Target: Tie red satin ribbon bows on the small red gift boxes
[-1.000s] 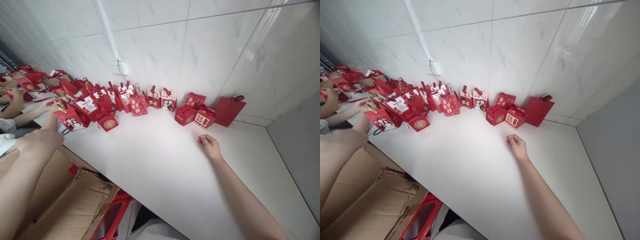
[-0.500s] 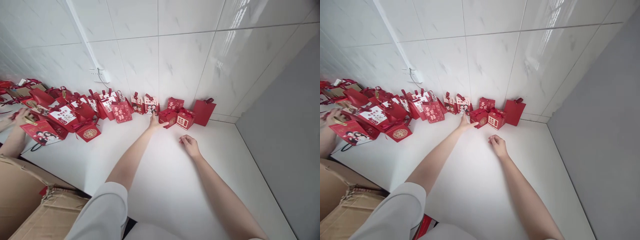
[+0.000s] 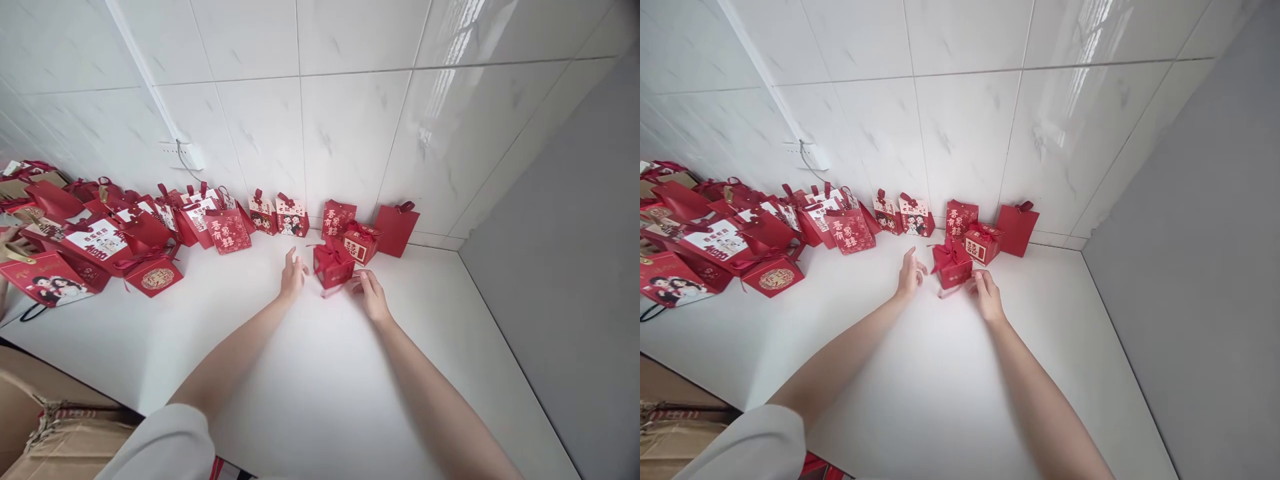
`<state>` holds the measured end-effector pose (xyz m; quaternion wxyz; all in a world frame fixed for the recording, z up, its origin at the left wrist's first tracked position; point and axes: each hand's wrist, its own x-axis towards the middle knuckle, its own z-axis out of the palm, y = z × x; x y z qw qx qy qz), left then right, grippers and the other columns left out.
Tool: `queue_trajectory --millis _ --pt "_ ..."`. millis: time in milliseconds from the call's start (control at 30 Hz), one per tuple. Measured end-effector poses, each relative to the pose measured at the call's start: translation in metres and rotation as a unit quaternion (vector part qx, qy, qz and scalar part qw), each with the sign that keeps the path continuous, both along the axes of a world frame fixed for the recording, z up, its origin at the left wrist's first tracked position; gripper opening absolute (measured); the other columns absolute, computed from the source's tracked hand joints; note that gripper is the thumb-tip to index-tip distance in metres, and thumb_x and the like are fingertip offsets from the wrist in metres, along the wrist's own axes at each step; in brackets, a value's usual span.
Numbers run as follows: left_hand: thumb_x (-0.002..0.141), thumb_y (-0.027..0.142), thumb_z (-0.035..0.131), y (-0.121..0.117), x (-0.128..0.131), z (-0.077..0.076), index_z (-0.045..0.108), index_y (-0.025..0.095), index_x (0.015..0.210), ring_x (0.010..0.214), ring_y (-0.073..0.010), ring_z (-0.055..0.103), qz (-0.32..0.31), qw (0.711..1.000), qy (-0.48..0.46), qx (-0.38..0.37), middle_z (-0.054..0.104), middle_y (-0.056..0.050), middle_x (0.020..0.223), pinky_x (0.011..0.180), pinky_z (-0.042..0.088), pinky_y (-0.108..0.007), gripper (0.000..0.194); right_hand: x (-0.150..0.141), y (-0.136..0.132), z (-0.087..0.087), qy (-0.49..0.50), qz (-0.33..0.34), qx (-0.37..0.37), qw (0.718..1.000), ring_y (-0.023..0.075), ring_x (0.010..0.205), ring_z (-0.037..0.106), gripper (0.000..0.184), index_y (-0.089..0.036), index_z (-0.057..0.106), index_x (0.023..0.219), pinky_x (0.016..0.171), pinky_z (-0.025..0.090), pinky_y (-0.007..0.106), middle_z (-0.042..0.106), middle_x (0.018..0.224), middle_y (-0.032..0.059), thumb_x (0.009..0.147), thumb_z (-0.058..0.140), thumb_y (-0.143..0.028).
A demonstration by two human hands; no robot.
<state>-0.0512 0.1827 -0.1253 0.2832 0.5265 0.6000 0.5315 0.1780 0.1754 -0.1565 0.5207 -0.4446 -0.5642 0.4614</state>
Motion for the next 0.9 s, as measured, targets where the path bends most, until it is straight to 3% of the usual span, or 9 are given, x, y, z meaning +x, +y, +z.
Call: queue_trajectory --millis 67,167,267,433,500,567,700,767,900 --pt "0.094 0.061 0.024 -0.014 -0.009 0.003 0.045 0.023 0.133 0.051 -0.0122 0.050 -0.018 0.999 -0.031 0.021 0.059 -0.001 0.074 0.053 0.043 -0.026 0.058 0.000 0.000 0.000 0.013 -0.017 -0.001 1.000 0.0184 0.073 0.061 0.047 -0.024 0.057 0.110 0.076 0.049 0.035 0.069 0.101 0.0054 0.091 0.037 -0.063" --pt "0.091 0.062 0.034 -0.025 -0.015 0.007 0.050 0.024 0.125 0.085 -0.0170 0.061 -0.038 0.998 -0.033 0.041 0.061 -0.008 0.108 0.070 0.050 -0.029 0.054 0.000 0.000 -0.002 0.016 -0.021 0.005 1.000 0.0194 0.090 0.062 0.046 -0.026 0.054 0.116 0.084 0.048 0.036 0.064 0.120 0.0065 0.091 0.038 -0.062" --pt "0.083 0.059 0.056 -0.027 -0.010 0.002 0.037 0.027 0.138 0.133 -0.0261 0.042 -0.123 0.992 -0.020 0.021 0.039 -0.012 0.146 0.104 0.041 -0.041 0.067 0.002 -0.001 -0.002 0.013 -0.006 0.028 0.999 0.0221 0.114 0.057 0.047 -0.027 0.050 0.125 0.096 0.045 0.039 0.053 0.138 0.0076 0.092 0.041 -0.059" --pt "0.063 0.049 0.081 -0.024 0.005 -0.014 0.008 0.029 0.151 0.148 -0.0283 0.014 -0.203 0.979 0.032 -0.006 0.013 -0.013 0.160 0.119 0.018 -0.045 0.117 0.003 -0.004 0.003 -0.009 0.036 0.058 0.998 0.0239 0.135 0.041 0.055 -0.026 0.042 0.136 0.109 0.035 0.042 0.041 0.149 0.0089 0.091 0.045 -0.058" --pt "0.070 0.054 0.075 -0.022 0.008 -0.016 0.009 0.027 0.151 0.146 -0.0262 0.021 -0.217 0.976 0.009 0.015 0.021 -0.013 0.158 0.119 0.022 -0.043 0.108 0.002 -0.006 0.004 -0.012 0.045 0.071 0.996 0.0233 0.137 0.038 0.055 -0.026 0.041 0.137 0.111 0.033 0.041 0.039 0.150 0.0089 0.091 0.046 -0.057" --pt "0.083 0.060 0.056 -0.019 0.008 -0.015 0.025 0.024 0.147 0.141 -0.0238 0.033 -0.207 0.977 -0.043 0.025 0.035 -0.012 0.152 0.116 0.028 -0.040 0.080 0.002 -0.007 0.005 -0.007 0.048 0.080 0.996 0.0232 0.134 0.042 0.055 -0.025 0.043 0.135 0.109 0.036 0.040 0.044 0.146 0.0097 0.090 0.048 -0.057" --pt "0.091 0.066 0.023 -0.019 -0.001 -0.009 0.057 0.018 0.113 0.111 -0.0227 0.060 -0.144 0.983 -0.112 -0.020 0.064 -0.012 0.116 0.100 0.045 -0.038 0.063 0.002 -0.011 0.008 0.024 0.034 0.081 0.996 0.0217 0.088 0.064 0.049 -0.023 0.046 0.126 0.085 0.049 0.039 0.068 0.097 0.0071 0.092 0.043 -0.058" --pt "0.091 0.066 0.023 -0.022 -0.006 -0.005 0.059 0.018 0.096 0.091 -0.0204 0.064 -0.106 0.987 -0.115 -0.031 0.067 -0.008 0.094 0.090 0.050 -0.037 0.060 0.002 -0.014 0.011 0.029 0.014 0.086 0.996 0.0200 0.073 0.061 0.043 -0.023 0.049 0.119 0.080 0.049 0.038 0.064 0.078 0.0023 0.093 0.039 -0.056" --pt "0.091 0.058 0.037 -0.036 -0.010 0.005 0.052 0.020 0.072 0.080 -0.0168 0.059 -0.080 0.995 -0.051 0.010 0.060 -0.004 0.079 0.084 0.048 -0.031 0.045 0.002 -0.021 0.025 -0.003 -0.065 0.100 0.993 0.0186 0.072 0.056 0.034 -0.024 0.052 0.088 0.078 0.046 0.033 0.056 0.072 0.0007 0.093 0.040 -0.055"
